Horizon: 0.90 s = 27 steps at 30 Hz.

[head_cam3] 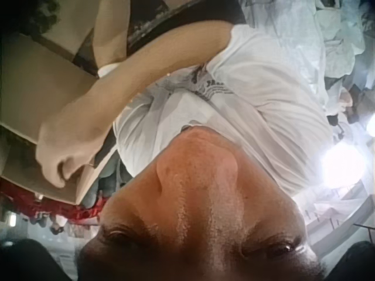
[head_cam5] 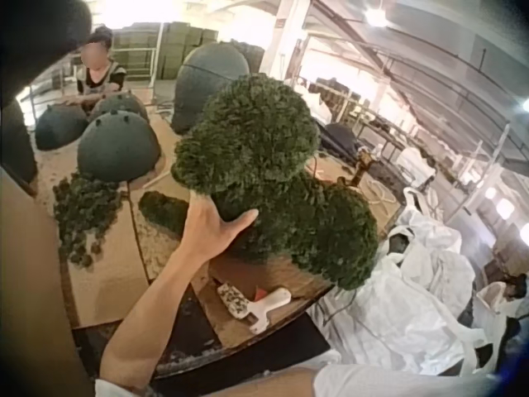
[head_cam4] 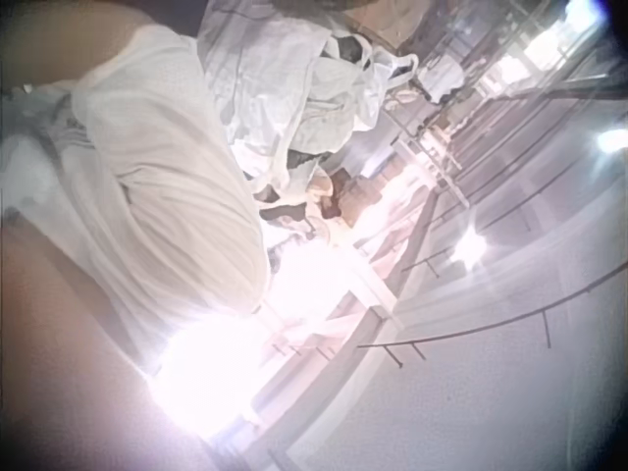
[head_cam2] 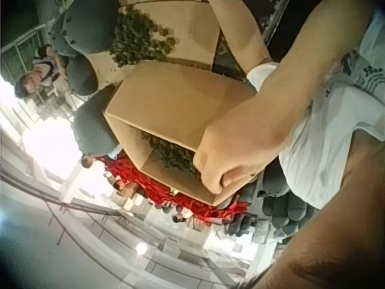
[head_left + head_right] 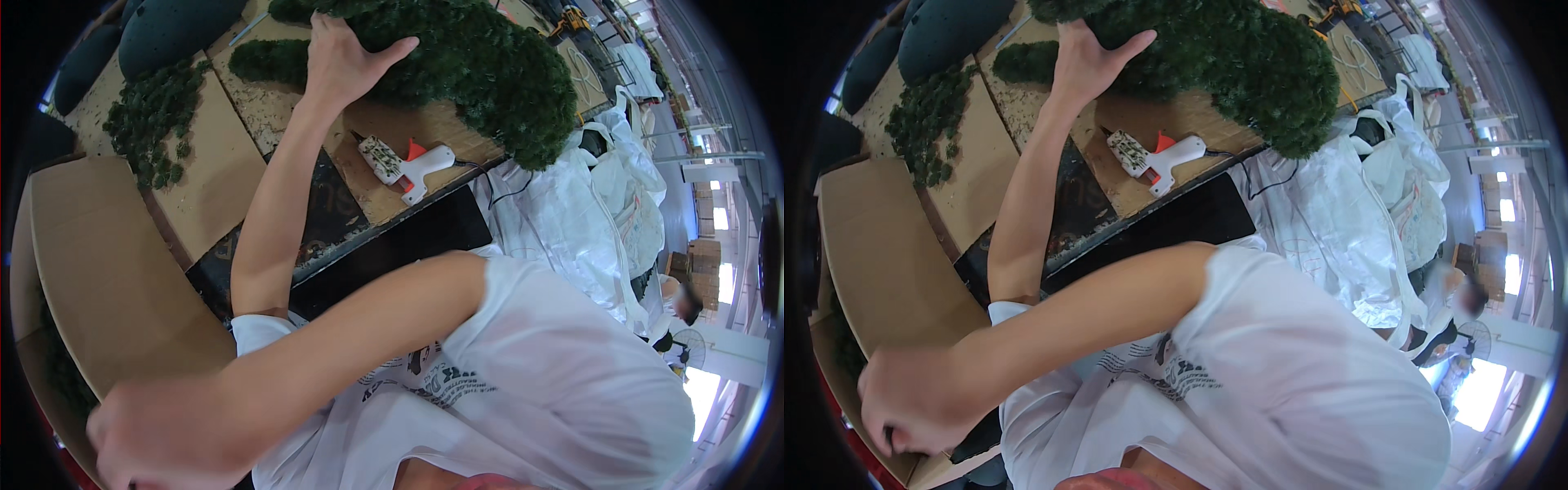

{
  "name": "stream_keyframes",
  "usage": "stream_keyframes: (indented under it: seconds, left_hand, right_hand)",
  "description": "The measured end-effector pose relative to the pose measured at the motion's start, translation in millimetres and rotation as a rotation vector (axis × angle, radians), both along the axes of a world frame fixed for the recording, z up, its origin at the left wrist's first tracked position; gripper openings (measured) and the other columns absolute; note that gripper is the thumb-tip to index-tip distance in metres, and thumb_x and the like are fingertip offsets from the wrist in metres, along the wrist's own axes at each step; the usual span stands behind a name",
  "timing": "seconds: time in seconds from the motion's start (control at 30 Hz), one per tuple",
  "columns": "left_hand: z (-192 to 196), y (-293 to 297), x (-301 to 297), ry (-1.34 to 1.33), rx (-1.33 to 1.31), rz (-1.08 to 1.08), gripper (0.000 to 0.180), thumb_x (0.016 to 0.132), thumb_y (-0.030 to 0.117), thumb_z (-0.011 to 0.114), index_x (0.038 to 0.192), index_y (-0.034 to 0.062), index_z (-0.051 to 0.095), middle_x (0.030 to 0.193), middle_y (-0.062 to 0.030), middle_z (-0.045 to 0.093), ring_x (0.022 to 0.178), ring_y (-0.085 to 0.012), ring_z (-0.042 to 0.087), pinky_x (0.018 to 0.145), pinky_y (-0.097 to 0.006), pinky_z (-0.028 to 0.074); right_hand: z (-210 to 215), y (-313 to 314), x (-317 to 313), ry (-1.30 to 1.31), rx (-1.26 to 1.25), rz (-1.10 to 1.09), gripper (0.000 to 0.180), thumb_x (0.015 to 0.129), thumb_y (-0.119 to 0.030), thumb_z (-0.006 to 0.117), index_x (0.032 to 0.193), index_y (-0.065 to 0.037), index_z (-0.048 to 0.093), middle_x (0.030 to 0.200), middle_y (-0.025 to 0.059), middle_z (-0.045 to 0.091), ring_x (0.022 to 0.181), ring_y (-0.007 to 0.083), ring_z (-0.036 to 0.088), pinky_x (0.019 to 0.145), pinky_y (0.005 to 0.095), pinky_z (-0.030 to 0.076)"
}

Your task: Applying artificial moss to a dome-shaped object using a hot glue gun.

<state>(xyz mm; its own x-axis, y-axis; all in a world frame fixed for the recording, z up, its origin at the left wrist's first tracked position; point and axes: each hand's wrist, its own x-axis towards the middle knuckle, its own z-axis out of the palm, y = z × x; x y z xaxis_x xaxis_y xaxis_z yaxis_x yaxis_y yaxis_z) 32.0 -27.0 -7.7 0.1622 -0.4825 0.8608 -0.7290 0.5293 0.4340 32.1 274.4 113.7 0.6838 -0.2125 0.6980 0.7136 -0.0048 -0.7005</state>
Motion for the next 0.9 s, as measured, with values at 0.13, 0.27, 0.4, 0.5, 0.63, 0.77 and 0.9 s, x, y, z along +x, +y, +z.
stream_keyframes:
  seconds: [0.13,0.27,0.4,0.5,0.63,0.77,0.9]
  left_hand:
    - [-8,-3,0,-0.005,0.017,0.008,0.096,0.086,0.048,0.084,0.148,-0.0077,0.036,0.119,-0.0243,0.060,0.104,-0.0364,0.060,0.095,-0.051,0.050]
    - [-3,4,-5,0.207,0.319,-0.072,0.097,0.085,0.047,0.085,0.150,-0.0064,0.036,0.139,-0.0263,0.052,0.125,-0.0401,0.053,0.105,-0.051,0.045]
    - [12,9,-7,0.117,0.259,0.031,0.102,0.084,0.047,0.086,0.152,-0.0062,0.031,0.142,-0.0268,0.049,0.129,-0.0411,0.050,0.107,-0.052,0.044]
    - [12,9,-4,0.074,0.605,0.079,0.080,0.084,0.045,0.087,0.131,-0.0091,0.052,0.116,-0.0258,0.061,0.105,-0.0365,0.061,0.089,-0.051,0.049]
    - [3,8,-9,0.177,0.786,0.107,0.083,0.081,0.054,0.086,0.129,-0.0081,0.061,0.131,-0.0261,0.060,0.109,-0.0389,0.062,0.097,-0.043,0.050]
    - [30,16,-8,0.159,0.862,0.079,0.089,0.084,0.057,0.084,0.131,-0.0137,0.057,0.132,-0.0276,0.060,0.102,-0.0355,0.065,0.089,-0.039,0.052]
    - [65,14,22,0.094,0.903,-0.381,0.065,0.085,0.040,0.087,0.117,-0.0094,0.061,0.101,-0.0245,0.065,0.090,-0.0362,0.064,0.077,-0.051,0.051]
  right_hand:
    - [-22,-111,-121,0.498,0.094,-0.017,0.027,0.086,0.003,0.077,0.113,-0.004,0.078,0.107,0.0113,0.078,0.096,0.0187,0.075,0.080,0.0298,0.060]
    - [-38,-192,-190,0.595,0.426,-0.416,0.029,0.095,0.005,0.067,0.124,0.005,0.069,0.115,0.0267,0.073,0.100,0.0297,0.076,0.088,0.0410,0.065]
    - [-59,-241,-224,0.574,0.578,-0.736,0.031,0.098,0.003,0.066,0.128,0.009,0.065,0.121,0.0230,0.071,0.109,0.0294,0.074,0.092,0.0358,0.064]
    - [-72,-257,-242,0.485,0.538,-0.775,0.031,0.099,0.002,0.067,0.128,0.010,0.064,0.121,0.0225,0.071,0.110,0.0301,0.073,0.091,0.0360,0.065]
    - [-77,-268,-253,0.472,0.567,-0.818,0.028,0.098,0.003,0.068,0.124,0.011,0.065,0.118,0.0216,0.072,0.107,0.0304,0.074,0.090,0.0355,0.065]
    - [-74,-275,-245,0.529,0.436,-0.961,0.023,0.096,0.004,0.071,0.117,0.011,0.067,0.105,0.0198,0.075,0.099,0.0284,0.076,0.088,0.0339,0.065]
    - [-73,-278,-229,0.569,0.279,-1.149,0.022,0.093,0.002,0.075,0.112,0.011,0.070,0.096,0.0190,0.077,0.092,0.0257,0.078,0.085,0.0326,0.065]
